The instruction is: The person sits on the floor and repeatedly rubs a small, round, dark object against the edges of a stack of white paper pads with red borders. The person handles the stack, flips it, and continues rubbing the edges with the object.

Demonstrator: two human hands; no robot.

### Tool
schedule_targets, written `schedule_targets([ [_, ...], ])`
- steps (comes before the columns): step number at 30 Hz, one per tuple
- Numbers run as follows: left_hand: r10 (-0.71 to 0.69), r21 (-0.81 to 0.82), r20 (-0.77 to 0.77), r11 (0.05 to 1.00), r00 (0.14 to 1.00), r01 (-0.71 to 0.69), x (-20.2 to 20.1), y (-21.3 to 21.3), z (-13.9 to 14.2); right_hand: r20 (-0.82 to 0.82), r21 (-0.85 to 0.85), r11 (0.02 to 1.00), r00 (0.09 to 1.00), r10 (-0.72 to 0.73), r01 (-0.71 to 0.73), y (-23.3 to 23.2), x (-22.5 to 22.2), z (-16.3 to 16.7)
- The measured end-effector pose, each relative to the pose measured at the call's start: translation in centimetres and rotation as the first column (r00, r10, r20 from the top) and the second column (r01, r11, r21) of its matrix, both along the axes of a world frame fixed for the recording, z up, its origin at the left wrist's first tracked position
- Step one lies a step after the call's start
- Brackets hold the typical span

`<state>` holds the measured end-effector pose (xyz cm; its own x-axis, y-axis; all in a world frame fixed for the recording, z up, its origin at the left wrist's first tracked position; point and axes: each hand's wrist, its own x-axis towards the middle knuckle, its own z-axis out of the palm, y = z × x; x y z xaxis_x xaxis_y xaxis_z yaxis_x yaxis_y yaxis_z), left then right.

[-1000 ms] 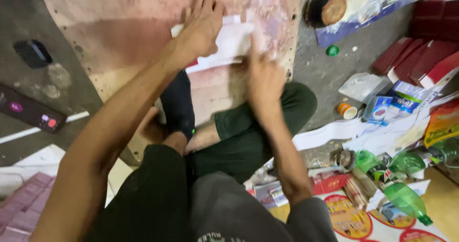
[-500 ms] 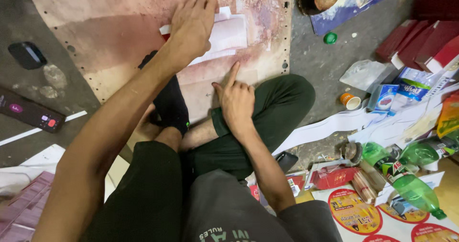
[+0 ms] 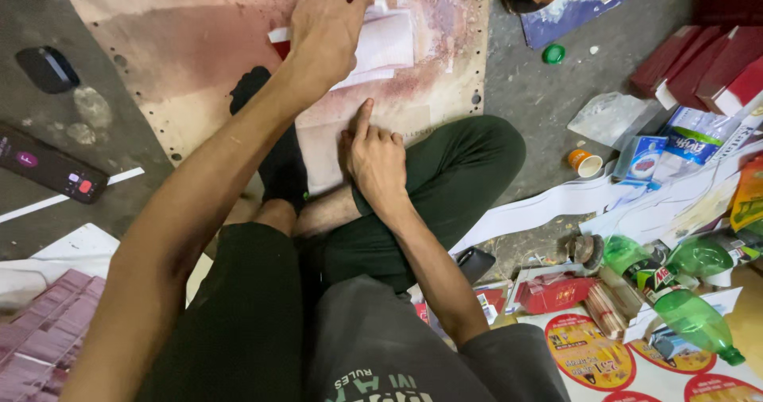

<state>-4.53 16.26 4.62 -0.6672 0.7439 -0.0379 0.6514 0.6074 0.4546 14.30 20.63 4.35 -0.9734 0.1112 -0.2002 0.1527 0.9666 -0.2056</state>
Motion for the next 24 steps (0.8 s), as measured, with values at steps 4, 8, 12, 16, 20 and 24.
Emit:
schedule_targets([
  [4, 0.013, -0.008, 0.041, 1.000, 0.999, -0.013, 0.2, 0.1, 0.4, -0.014, -0.020, 1.000, 1.000, 0.006, -0.006, -0.2, -0.2, 0.6],
  [8, 0.095, -0.029, 0.131, 0.995, 0.987, -0.092, 0.2, -0.1, 0.6, -0.027, 0.048, 0.999, 1.000, 0.008, -0.007, -0.2, -0.4, 0.9],
  [12, 0.016, 0.009, 0.003, 1.000, 1.000, -0.016, -0.1, -1.0, 0.8, 0.119, 0.302, 0.936, 0.981, 0.151, -0.181, 0.1, -0.5, 1.0],
  [16, -0.106, -0.031, 0.190, 0.993, 0.976, 0.113, -0.7, -2.9, 1.0, 0.099, 0.192, 0.949, 0.967, 0.233, -0.248, 0.7, -0.7, 0.6],
  [20, -0.108, -0.007, 0.333, 0.993, 0.937, 0.117, -1.3, -5.9, 1.3, -0.122, -0.703, 0.678, 0.902, -0.415, 0.216, 1.7, -1.0, -0.2],
  [24, 0.057, -0.009, 0.832, 0.996, 0.551, -0.090, -1.4, -9.3, 2.4, 0.214, -0.971, -0.017, 0.841, -0.496, 0.237, 2.6, -1.4, -1.2],
])
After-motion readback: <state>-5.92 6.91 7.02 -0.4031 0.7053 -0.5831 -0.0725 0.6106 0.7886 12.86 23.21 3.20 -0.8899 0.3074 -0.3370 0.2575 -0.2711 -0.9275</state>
